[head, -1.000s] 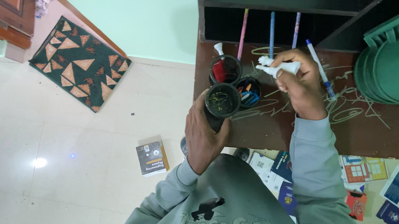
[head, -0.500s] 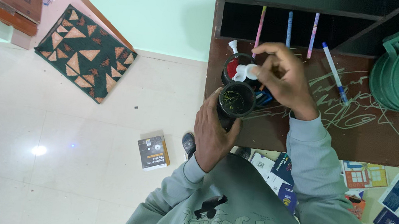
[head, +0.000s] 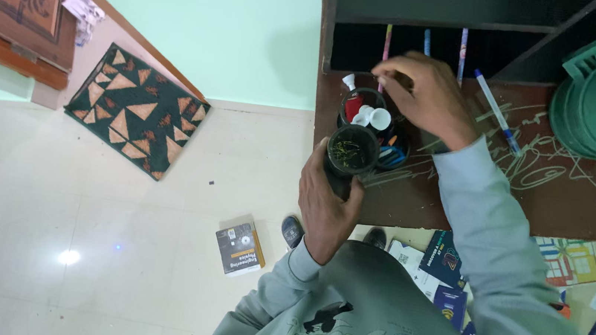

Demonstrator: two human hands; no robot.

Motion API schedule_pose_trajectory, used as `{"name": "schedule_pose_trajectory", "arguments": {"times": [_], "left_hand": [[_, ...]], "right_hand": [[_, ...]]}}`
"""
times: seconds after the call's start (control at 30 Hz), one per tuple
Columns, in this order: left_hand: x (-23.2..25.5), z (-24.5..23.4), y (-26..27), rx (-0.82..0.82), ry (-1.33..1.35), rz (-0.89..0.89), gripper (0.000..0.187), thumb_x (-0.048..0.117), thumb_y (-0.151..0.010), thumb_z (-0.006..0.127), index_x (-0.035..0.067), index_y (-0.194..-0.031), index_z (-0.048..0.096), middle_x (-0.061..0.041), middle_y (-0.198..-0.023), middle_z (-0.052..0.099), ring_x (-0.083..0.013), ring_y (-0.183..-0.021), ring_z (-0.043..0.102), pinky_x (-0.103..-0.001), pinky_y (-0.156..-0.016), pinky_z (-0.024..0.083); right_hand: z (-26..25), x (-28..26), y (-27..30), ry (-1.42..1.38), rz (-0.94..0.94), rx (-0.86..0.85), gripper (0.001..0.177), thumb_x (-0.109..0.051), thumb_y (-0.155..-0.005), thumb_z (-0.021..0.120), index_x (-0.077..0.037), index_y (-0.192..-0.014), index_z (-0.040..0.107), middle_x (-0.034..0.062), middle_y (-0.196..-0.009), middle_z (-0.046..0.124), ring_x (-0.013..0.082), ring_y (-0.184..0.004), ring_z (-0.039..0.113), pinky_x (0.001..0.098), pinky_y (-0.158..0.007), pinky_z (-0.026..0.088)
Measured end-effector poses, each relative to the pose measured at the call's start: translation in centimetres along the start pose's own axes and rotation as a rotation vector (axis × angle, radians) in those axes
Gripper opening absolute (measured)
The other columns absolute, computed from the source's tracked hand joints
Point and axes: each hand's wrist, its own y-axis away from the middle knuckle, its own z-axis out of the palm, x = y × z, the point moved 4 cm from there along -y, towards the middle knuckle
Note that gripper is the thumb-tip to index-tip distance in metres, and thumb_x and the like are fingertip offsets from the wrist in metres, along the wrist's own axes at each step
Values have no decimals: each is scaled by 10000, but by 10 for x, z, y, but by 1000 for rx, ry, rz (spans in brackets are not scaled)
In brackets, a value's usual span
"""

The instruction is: The person gathers various small items including pens, orange and blue clips, and a plastic toy faucet, and places them into a mesh desk organizer and a separate black container.

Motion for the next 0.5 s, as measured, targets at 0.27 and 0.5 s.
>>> {"name": "schedule_pose_trajectory", "arguments": {"times": [0.27,0.5], "left_hand": [[0,-2,1,23,12,25,765,97,-866,742,-4,-1527,370,-238,-1457,540,-400,-1360,549,-483,-1151,432],[-5,3,1,-10,-19,12,773,108,-860,748,-13,-1521,365,-254,-1435,536,-406,-1345,551,-494,-1143,428]], "right_hand": [[46,26,-30,114,123,-202,220,-202,-975,727,-102,-1169,756,128,-1075,703,300,-986,682,436,-861,531],[48,27,-25,120,-8,-265,380,-224,-770,833,-155,-1140,781,139,-1137,642,327,-1102,599,439,-947,497]]}}
